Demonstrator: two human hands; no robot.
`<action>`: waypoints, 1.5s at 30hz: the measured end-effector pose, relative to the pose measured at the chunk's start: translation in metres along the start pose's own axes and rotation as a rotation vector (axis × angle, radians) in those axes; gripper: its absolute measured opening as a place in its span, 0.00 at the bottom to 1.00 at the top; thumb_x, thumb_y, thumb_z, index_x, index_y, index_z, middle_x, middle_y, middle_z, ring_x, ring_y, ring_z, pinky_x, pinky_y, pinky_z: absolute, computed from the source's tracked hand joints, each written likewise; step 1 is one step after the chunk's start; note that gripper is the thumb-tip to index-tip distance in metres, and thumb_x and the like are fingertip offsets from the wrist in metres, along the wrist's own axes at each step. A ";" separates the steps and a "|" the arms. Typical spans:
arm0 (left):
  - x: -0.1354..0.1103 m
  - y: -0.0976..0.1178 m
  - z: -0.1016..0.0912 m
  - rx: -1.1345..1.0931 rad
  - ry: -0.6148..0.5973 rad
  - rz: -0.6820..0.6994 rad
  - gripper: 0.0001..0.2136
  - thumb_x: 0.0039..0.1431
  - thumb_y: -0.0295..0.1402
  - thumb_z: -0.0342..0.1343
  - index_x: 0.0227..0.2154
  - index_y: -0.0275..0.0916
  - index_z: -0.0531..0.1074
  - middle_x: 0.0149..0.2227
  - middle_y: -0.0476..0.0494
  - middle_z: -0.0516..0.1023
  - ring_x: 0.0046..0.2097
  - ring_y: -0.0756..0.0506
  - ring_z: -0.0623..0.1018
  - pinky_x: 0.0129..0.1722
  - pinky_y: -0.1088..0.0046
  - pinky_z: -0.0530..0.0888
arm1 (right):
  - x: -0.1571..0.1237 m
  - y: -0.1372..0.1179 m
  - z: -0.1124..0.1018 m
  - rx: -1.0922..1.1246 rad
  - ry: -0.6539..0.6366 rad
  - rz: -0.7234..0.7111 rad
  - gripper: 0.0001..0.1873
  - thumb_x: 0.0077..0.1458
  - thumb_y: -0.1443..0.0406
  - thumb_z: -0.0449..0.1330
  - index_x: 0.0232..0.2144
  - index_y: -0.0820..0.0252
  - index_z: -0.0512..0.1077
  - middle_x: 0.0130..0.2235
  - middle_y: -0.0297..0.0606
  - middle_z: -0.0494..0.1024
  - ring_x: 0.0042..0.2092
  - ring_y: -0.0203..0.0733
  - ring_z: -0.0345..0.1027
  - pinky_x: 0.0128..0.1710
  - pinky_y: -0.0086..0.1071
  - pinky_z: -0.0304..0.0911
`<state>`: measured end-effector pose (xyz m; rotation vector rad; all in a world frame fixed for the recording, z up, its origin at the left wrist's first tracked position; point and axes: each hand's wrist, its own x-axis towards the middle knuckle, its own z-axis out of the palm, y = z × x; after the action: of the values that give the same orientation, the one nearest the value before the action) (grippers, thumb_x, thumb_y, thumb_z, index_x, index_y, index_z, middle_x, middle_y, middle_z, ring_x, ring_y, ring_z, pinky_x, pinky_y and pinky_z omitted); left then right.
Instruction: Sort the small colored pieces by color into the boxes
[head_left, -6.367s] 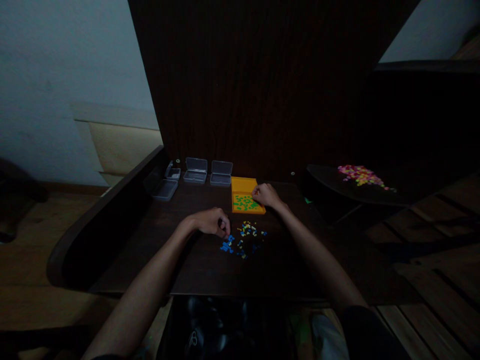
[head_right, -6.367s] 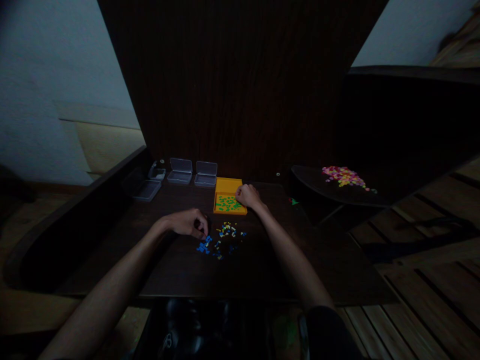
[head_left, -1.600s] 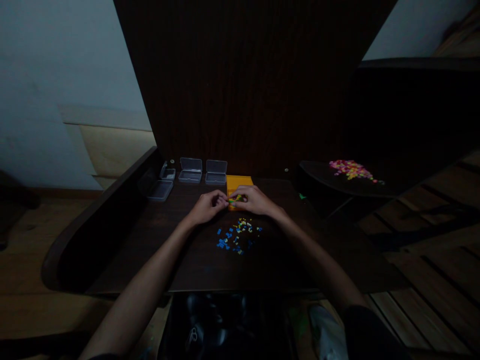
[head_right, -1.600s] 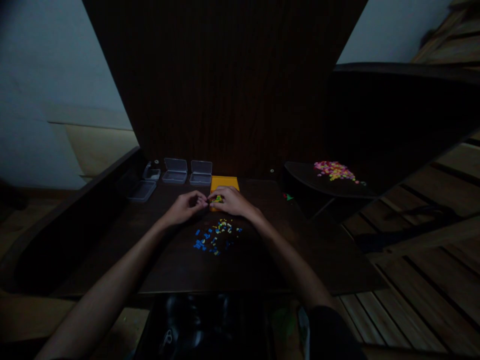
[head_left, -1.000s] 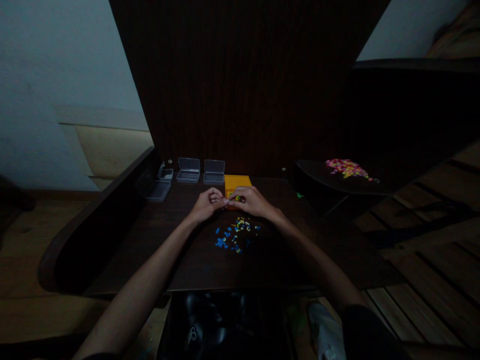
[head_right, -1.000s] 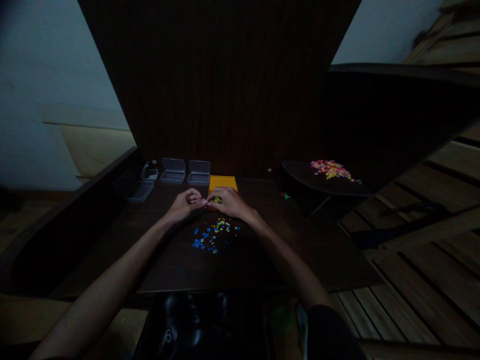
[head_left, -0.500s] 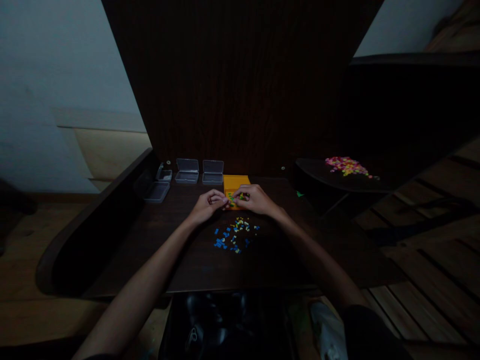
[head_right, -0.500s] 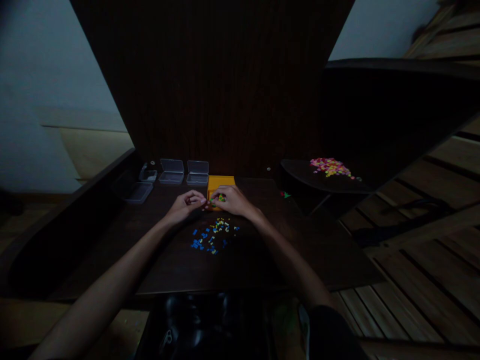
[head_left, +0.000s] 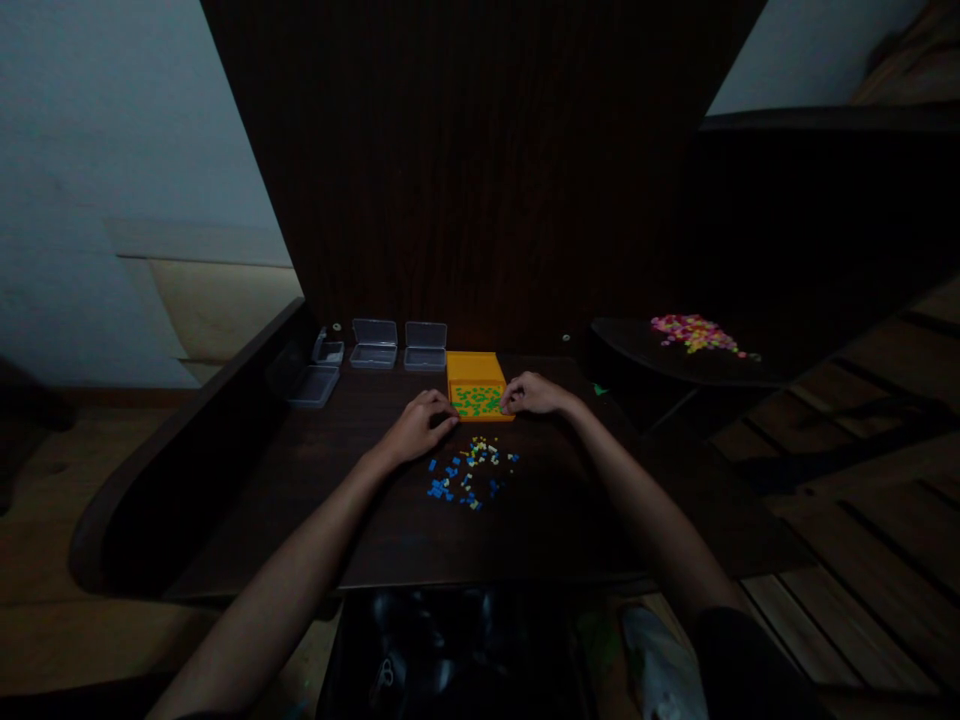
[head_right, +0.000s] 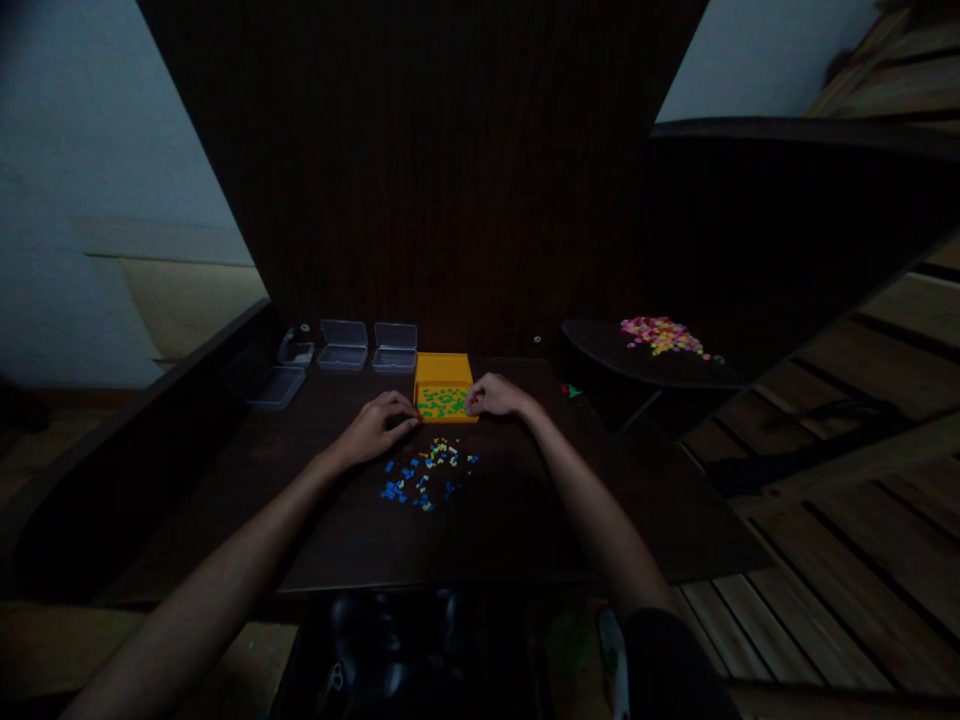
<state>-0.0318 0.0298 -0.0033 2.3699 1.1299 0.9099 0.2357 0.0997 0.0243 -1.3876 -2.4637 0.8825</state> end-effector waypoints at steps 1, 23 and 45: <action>0.000 -0.001 0.000 0.006 -0.004 0.005 0.09 0.60 0.35 0.53 0.35 0.37 0.76 0.39 0.41 0.75 0.44 0.43 0.74 0.48 0.64 0.70 | 0.002 0.001 0.001 0.010 -0.024 0.002 0.12 0.42 0.63 0.64 0.31 0.64 0.80 0.20 0.27 0.66 0.24 0.29 0.53 0.25 0.25 0.48; 0.000 -0.003 -0.001 0.035 -0.032 0.021 0.09 0.61 0.34 0.51 0.35 0.38 0.76 0.39 0.42 0.75 0.44 0.44 0.73 0.48 0.64 0.70 | -0.008 0.002 0.004 -0.120 0.032 -0.107 0.17 0.48 0.73 0.54 0.35 0.59 0.81 0.32 0.35 0.79 0.31 0.34 0.65 0.31 0.26 0.56; -0.003 0.001 -0.010 -0.055 -0.236 -0.023 0.12 0.56 0.41 0.57 0.34 0.37 0.75 0.33 0.45 0.76 0.35 0.48 0.75 0.35 0.74 0.70 | -0.058 -0.022 0.064 0.027 0.178 -0.292 0.16 0.56 0.59 0.58 0.39 0.64 0.78 0.24 0.34 0.74 0.23 0.31 0.59 0.25 0.25 0.54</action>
<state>-0.0392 0.0275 0.0031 2.3412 1.0236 0.6243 0.2246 0.0176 -0.0073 -1.0129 -2.4231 0.6930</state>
